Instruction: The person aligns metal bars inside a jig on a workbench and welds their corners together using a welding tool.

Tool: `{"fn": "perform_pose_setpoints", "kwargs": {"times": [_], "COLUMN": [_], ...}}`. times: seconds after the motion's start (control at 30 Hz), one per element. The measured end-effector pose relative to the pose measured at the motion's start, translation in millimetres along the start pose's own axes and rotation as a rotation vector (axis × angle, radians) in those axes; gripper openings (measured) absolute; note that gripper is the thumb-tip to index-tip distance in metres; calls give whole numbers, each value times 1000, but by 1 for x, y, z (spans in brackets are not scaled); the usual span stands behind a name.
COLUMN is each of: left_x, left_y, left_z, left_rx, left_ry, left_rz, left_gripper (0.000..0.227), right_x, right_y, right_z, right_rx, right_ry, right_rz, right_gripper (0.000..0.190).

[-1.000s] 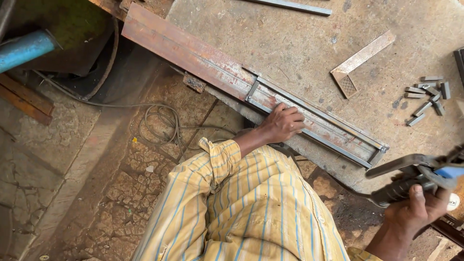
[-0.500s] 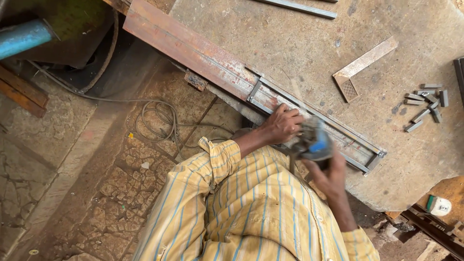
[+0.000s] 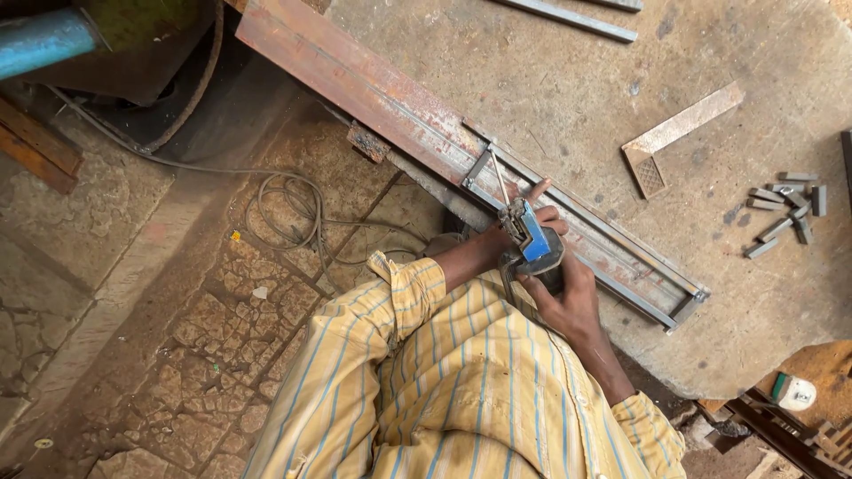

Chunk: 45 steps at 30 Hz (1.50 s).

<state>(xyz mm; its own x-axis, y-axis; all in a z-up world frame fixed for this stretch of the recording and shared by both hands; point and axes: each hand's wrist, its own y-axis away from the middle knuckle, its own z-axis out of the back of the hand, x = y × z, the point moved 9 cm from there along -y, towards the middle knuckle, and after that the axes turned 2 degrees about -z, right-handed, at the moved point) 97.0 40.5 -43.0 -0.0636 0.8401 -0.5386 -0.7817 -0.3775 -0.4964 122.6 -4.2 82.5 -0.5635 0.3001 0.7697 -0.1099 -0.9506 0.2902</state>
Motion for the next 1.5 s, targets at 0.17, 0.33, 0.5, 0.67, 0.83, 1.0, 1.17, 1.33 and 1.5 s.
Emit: {"fn": "perform_pose_setpoints", "kwargs": {"times": [0.17,0.33,0.5,0.67,0.83,1.0,1.17,1.33,1.5], "left_x": [-10,-30,-19,-27,-25,-20,-15,8,7], "left_y": [-2,-22,-13,-20,-19,-14,-11,6,1], "left_z": [21,65,34,56,64,47,30,-19,9], "left_rx": [-58,106,314,126,1,75,73,82,-17], "left_ry": [-4,29,157,16,137,119,56,101,143], "left_rz": [0,-22,63,-46,-54,-8,-7,28,107], "left_gripper": [13,47,29,41,50,20,24,17,15], "right_x": [-11,4,23,-9,-12,-9,2,-12,-16], "right_y": [-1,-3,-4,-2,-3,-4,-6,-6,-6], "right_z": [-3,0,5,-2,-2,-1,0,-4,-6], "right_rx": [28,26,19,21,32,43,46,99,91], "right_ry": [1,-51,-127,-63,-5,26,-49,-60,33], "right_rz": [-38,-26,9,-78,-100,-120,-66,-212,-124], "right_gripper": [43,47,50,48,42,42,44,43,38]}}
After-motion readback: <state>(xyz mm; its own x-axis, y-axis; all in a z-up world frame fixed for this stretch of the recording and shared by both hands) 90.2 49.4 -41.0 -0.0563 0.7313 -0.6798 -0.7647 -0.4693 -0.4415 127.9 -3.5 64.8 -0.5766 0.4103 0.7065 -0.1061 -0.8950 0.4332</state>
